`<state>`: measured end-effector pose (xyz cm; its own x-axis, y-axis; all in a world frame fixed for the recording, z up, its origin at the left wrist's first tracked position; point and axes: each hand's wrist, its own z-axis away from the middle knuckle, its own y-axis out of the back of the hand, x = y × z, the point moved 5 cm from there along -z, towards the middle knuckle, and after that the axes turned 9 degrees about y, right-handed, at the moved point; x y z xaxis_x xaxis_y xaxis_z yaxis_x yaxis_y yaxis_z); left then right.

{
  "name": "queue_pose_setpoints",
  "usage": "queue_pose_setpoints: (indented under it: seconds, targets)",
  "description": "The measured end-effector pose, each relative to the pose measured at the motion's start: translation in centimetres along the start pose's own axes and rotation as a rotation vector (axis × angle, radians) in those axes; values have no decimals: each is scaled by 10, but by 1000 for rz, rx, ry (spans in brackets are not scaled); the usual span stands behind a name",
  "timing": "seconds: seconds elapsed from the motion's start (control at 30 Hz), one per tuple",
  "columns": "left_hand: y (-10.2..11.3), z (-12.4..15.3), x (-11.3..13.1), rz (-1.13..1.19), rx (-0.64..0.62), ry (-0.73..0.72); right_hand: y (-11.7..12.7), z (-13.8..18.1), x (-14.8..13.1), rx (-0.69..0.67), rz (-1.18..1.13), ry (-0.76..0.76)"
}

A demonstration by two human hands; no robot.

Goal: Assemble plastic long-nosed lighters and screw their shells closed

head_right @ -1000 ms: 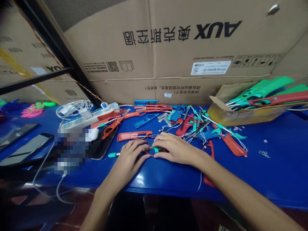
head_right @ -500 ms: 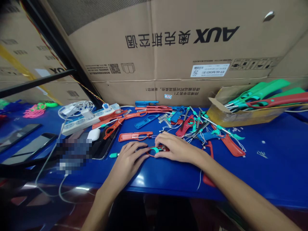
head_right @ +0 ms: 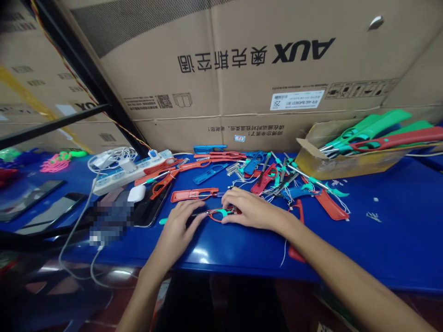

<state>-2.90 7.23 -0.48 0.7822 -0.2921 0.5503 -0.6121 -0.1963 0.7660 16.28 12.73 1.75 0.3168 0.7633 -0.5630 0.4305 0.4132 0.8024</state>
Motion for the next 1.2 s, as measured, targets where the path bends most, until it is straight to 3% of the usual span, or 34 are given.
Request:
queue_pose_setpoints:
  seconds: [0.4, 0.57, 0.7, 0.97, 1.1, 1.2]
  targets:
    - [-1, -2, 4, -92, 8, -12, 0, -2, -1, 20, -38, 44]
    - [-2, 1, 5, -111, 2, -14, 11, -10, -2, 164, 67, 97]
    - [1, 4, 6, -115, 49, -38, 11, -46, -6, 149, 234, 46]
    - [27, 10, 5, 74, 363, 19, -20, -160, -8, -98, 225, 5]
    - [30, 13, 1, 141, 441, 33, -25, -182, -15, -156, 189, 37]
    - [34, 18, -1, 197, 502, 63, -8, -181, -24, -57, 180, 84]
